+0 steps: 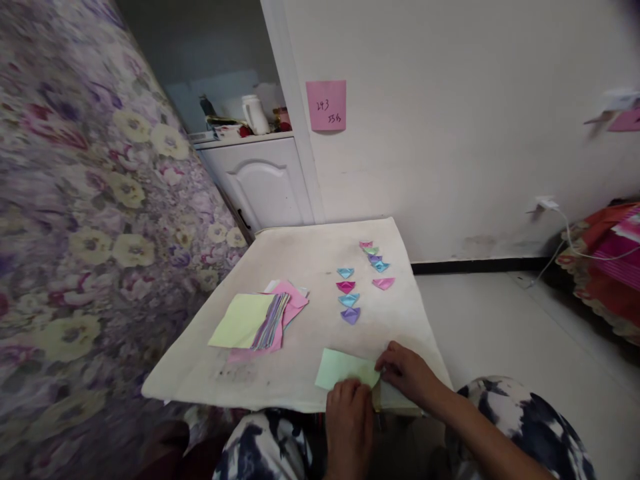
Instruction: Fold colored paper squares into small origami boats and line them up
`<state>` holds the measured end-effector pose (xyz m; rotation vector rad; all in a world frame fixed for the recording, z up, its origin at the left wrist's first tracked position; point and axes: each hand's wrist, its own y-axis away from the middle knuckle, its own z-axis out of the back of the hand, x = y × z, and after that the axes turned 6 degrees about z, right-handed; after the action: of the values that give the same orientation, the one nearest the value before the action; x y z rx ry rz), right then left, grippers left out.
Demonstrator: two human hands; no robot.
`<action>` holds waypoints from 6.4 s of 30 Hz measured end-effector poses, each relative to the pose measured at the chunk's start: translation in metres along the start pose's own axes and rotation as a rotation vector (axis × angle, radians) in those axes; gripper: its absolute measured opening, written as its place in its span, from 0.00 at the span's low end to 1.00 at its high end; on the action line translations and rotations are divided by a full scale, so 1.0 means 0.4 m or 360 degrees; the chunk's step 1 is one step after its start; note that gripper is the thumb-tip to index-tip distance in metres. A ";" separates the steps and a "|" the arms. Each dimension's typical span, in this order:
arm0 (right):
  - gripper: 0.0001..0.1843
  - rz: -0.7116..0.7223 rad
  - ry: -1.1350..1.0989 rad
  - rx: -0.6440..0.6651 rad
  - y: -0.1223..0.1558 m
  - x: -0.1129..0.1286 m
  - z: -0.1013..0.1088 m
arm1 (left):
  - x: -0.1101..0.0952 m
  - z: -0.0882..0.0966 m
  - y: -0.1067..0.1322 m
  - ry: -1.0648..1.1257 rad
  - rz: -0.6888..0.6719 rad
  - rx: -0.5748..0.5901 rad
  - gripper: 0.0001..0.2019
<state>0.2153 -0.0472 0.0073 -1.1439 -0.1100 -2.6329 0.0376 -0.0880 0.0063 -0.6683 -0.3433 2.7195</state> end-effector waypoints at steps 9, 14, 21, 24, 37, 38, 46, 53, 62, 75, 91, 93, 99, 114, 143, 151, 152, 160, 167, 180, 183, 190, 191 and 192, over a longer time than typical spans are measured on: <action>0.10 -0.0008 0.0039 -0.0009 -0.004 0.003 0.000 | 0.016 -0.008 0.010 0.0068 0.0086 0.0013 0.07; 0.08 -0.0001 0.0065 -0.0007 -0.003 0.007 0.006 | 0.013 -0.005 0.009 0.0148 0.0116 -0.0051 0.07; 0.06 -0.0038 0.0125 -0.0003 -0.012 0.005 0.002 | 0.013 0.009 -0.006 -0.0017 0.0312 -0.0071 0.07; 0.06 -0.0066 0.0159 -0.0008 -0.017 0.007 0.000 | 0.015 0.007 -0.014 -0.0119 0.0336 -0.0045 0.08; 0.05 -0.0069 0.0173 0.0033 -0.026 0.020 0.004 | 0.007 0.020 -0.015 0.0007 0.0403 0.0030 0.05; 0.06 -0.0048 0.0157 0.0044 -0.026 0.018 0.006 | 0.006 0.021 -0.014 0.0041 0.0397 0.0033 0.04; 0.08 0.0050 0.0101 0.0048 -0.012 0.019 0.002 | 0.039 0.014 0.008 -0.0120 0.0096 0.0094 0.09; 0.09 0.0088 0.0087 0.0032 -0.003 0.017 -0.012 | 0.046 0.011 0.025 0.0131 0.0200 0.0036 0.08; 0.10 0.0120 0.0059 0.0033 -0.001 0.008 -0.010 | 0.065 0.006 0.041 0.0173 0.0207 -0.0016 0.08; 0.11 0.0687 -0.0234 -0.0639 0.015 0.049 0.011 | 0.030 0.035 0.039 0.1563 0.1152 -0.0080 0.12; 0.10 0.0771 -0.0525 -0.0641 0.023 0.091 -0.003 | -0.008 0.125 -0.011 0.2807 0.1609 -0.0072 0.11; 0.10 0.0724 -0.0540 -0.0595 0.020 0.092 -0.006 | -0.011 0.127 -0.010 0.2797 0.1635 -0.0097 0.11; 0.09 0.0590 -0.0673 -0.0413 0.019 0.085 -0.021 | -0.012 0.122 -0.014 0.2788 0.1710 -0.0177 0.12; 0.04 0.0251 -0.1126 -0.0159 0.004 0.102 -0.022 | -0.010 0.126 -0.007 0.2821 0.1634 -0.0050 0.22; 0.14 -0.0020 -0.1123 -0.0042 -0.015 0.090 -0.046 | -0.021 0.052 -0.013 0.2525 0.1539 0.0022 0.11; 0.07 -0.0122 -0.0792 -0.0065 -0.036 0.063 -0.059 | 0.052 0.014 -0.020 0.2142 0.1461 0.0018 0.13; 0.07 -0.0124 -0.0744 -0.0078 -0.038 0.064 -0.058 | 0.063 0.014 -0.020 0.2119 0.1450 0.0013 0.13; 0.06 -0.0129 -0.0646 -0.0007 -0.051 0.072 -0.046 | 0.080 0.035 -0.012 0.2179 0.1517 0.0027 0.15; 0.06 -0.0093 -0.0679 0.0034 -0.045 0.063 -0.043 | 0.042 0.064 -0.020 0.2409 0.1723 0.0067 0.13; 0.05 -0.0083 -0.0828 0.0196 -0.031 0.052 -0.035 | 0.034 0.087 -0.030 0.2739 0.1742 0.0149 0.13; 0.04 -0.0057 -0.0830 0.0199 -0.028 0.057 -0.037 | 0.036 0.093 -0.033 0.2790 0.1600 0.0177 0.15; 0.02 0.0081 -0.0796 0.0083 -0.028 0.079 -0.025 | 0.022 0.111 -0.027 0.2773 0.1690 0.0303 0.14; 0.03 0.0115 -0.0782 0.0048 -0.028 0.082 -0.023 | 0.017 0.115 -0.025 0.2764 0.1634 0.0303 0.14; 0.04 0.0147 -0.0771 0.0017 -0.029 0.086 -0.020 | 0.012 0.118 -0.024 0.2748 0.1530 0.0294 0.14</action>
<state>0.1841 -0.0448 0.0270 -1.7138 -0.1584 -2.2225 0.0130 -0.0847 0.0478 -3.0843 0.7897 1.5250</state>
